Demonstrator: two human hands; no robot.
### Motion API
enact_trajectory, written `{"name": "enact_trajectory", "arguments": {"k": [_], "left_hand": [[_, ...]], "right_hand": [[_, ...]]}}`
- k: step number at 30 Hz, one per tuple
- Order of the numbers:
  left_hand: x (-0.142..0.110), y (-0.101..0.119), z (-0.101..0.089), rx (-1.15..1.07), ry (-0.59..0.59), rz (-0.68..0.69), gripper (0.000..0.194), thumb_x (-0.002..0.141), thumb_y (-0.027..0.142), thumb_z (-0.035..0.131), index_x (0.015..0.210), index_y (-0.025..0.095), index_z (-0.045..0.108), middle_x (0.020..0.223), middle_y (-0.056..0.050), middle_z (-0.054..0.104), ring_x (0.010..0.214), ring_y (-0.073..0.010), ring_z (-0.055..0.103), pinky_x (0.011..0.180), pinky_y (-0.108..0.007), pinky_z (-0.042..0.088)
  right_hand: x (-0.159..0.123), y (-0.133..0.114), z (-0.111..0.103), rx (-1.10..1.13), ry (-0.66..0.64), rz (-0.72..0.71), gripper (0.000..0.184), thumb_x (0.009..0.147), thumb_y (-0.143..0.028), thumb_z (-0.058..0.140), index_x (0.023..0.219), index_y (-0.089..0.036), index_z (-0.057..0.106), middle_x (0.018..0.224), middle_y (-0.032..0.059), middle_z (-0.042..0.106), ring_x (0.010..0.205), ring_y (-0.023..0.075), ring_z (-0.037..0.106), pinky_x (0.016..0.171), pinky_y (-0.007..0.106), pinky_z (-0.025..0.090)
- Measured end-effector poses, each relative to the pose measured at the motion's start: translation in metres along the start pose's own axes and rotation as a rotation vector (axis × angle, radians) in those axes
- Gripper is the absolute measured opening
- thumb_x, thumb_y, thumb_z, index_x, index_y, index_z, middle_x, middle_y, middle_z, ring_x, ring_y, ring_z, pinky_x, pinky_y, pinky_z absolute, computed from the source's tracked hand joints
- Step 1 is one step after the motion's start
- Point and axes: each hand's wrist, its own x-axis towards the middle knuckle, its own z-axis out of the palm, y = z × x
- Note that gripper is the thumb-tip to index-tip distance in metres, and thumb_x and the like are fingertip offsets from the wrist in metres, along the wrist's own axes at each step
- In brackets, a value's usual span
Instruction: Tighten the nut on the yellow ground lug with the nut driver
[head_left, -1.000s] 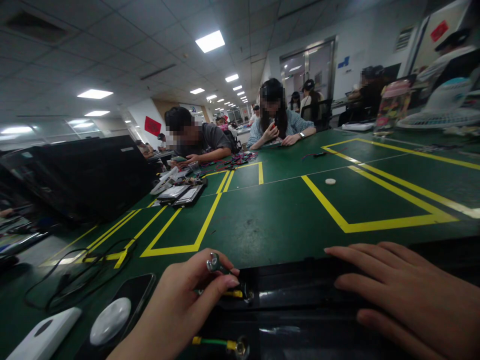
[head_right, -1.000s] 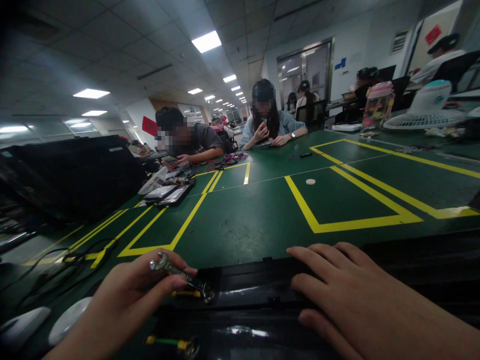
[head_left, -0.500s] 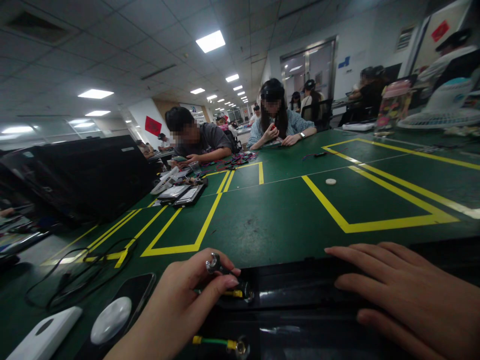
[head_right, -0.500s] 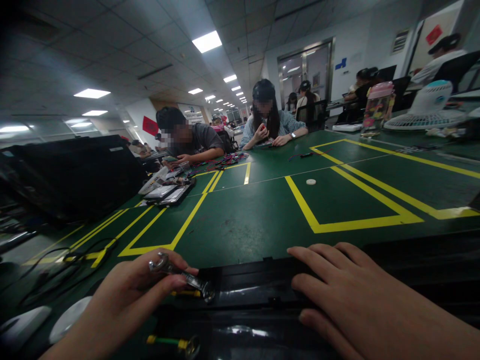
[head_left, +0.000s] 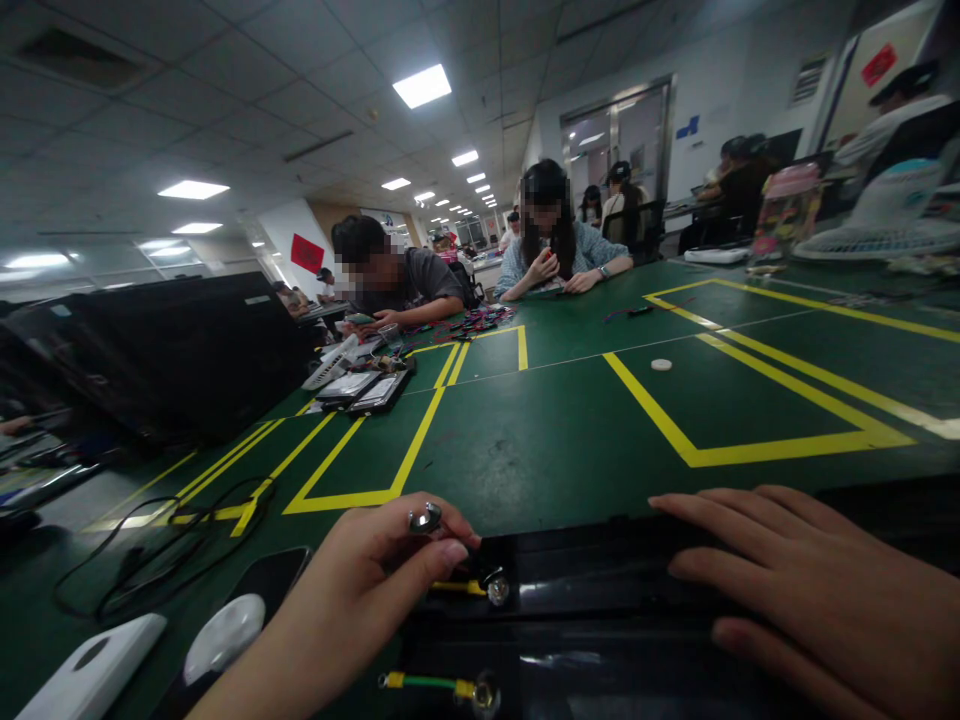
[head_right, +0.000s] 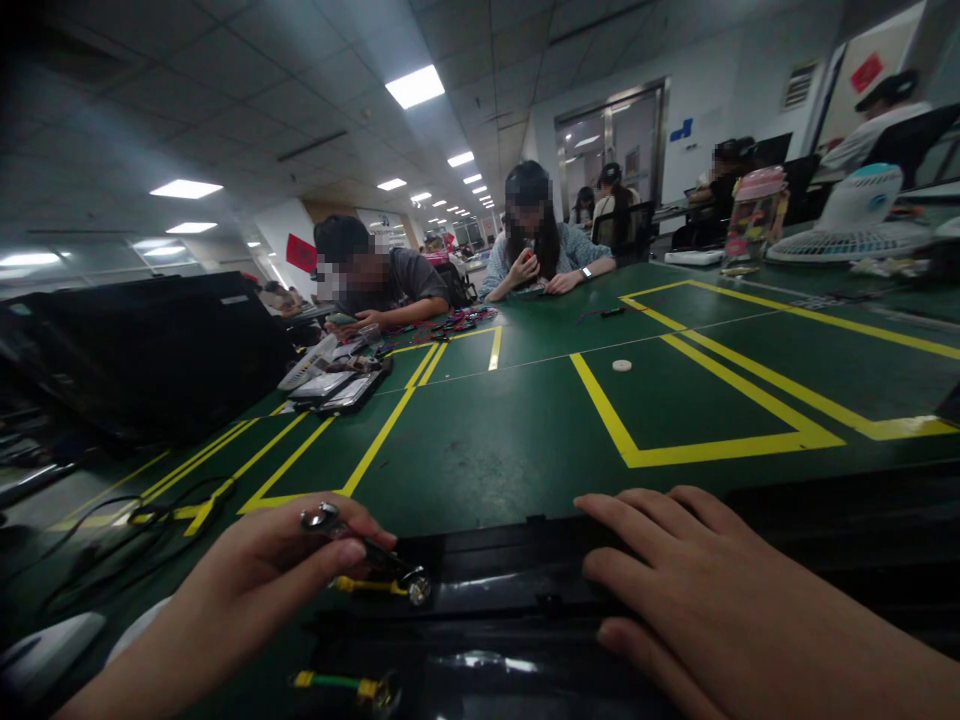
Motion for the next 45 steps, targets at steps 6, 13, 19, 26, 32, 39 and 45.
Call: {"name": "enact_trajectory", "arguments": {"k": [6, 13, 19, 26, 32, 39, 45], "left_hand": [[-0.001, 0.000, 0.001, 0.029, -0.035, -0.001, 0.021, 0.107, 0.026, 0.083, 0.098, 0.031, 0.103, 0.091, -0.001, 0.103, 0.080, -0.0227, 0.098, 0.075, -0.026, 0.071], [-0.002, -0.003, 0.003, -0.007, -0.052, -0.011, 0.021, 0.108, 0.028, 0.084, 0.099, 0.032, 0.103, 0.090, -0.001, 0.103, 0.080, -0.0233, 0.097, 0.076, -0.027, 0.072], [0.002, 0.005, 0.002, 0.039, -0.042, 0.028, 0.023, 0.107, 0.026, 0.080, 0.096, 0.029, 0.101, 0.089, -0.002, 0.103, 0.078, -0.0232, 0.098, 0.073, -0.026, 0.072], [-0.001, 0.003, 0.004, 0.060, -0.085, -0.015, 0.025, 0.109, 0.030, 0.076, 0.099, 0.028, 0.099, 0.094, -0.005, 0.104, 0.083, -0.0268, 0.098, 0.077, -0.033, 0.072], [0.001, 0.002, 0.003, 0.075, -0.102, -0.020, 0.028, 0.111, 0.031, 0.072, 0.101, 0.028, 0.098, 0.096, -0.006, 0.104, 0.085, -0.0276, 0.099, 0.077, -0.034, 0.073], [0.002, 0.002, 0.004, 0.057, -0.105, -0.036, 0.028, 0.110, 0.033, 0.072, 0.100, 0.029, 0.098, 0.096, -0.005, 0.104, 0.086, -0.0275, 0.099, 0.078, -0.034, 0.074], [0.001, 0.004, 0.001, 0.040, -0.140, -0.046, 0.027, 0.110, 0.030, 0.071, 0.101, 0.029, 0.096, 0.099, -0.006, 0.104, 0.091, -0.0285, 0.099, 0.082, -0.035, 0.075]], "right_hand": [[0.002, 0.000, -0.002, -0.005, -0.003, 0.013, 0.043, 0.135, -0.049, 0.051, 0.163, -0.052, 0.084, 0.200, -0.0041, 0.057, 0.155, 0.0509, 0.080, 0.107, 0.089, 0.077], [0.000, 0.000, -0.001, 0.073, 0.006, 0.034, 0.043, 0.134, -0.049, 0.055, 0.166, -0.055, 0.083, 0.199, -0.0054, 0.058, 0.156, 0.0521, 0.081, 0.114, 0.093, 0.073], [-0.003, -0.001, 0.001, 0.008, -0.007, 0.030, 0.045, 0.135, -0.050, 0.050, 0.164, -0.054, 0.084, 0.201, -0.0048, 0.056, 0.156, 0.0515, 0.080, 0.110, 0.092, 0.075], [0.000, 0.001, 0.000, 0.060, -0.023, 0.073, 0.041, 0.134, -0.053, 0.055, 0.164, -0.057, 0.082, 0.198, -0.0058, 0.060, 0.158, 0.0548, 0.078, 0.110, 0.098, 0.072], [0.000, 0.000, 0.003, 0.155, 0.034, 0.103, 0.039, 0.133, -0.060, 0.061, 0.164, -0.054, 0.085, 0.191, -0.0017, 0.068, 0.157, 0.0522, 0.079, 0.121, 0.090, 0.070], [0.014, -0.011, 0.005, 0.277, 0.139, 0.232, 0.064, 0.125, -0.087, 0.068, 0.173, -0.047, 0.082, 0.177, 0.0084, 0.079, 0.164, 0.0555, 0.072, 0.128, 0.082, 0.067], [0.005, -0.005, 0.002, 0.241, 0.114, 0.199, 0.052, 0.127, -0.077, 0.071, 0.168, -0.049, 0.084, 0.184, 0.0049, 0.075, 0.162, 0.0548, 0.074, 0.129, 0.083, 0.067]]}}
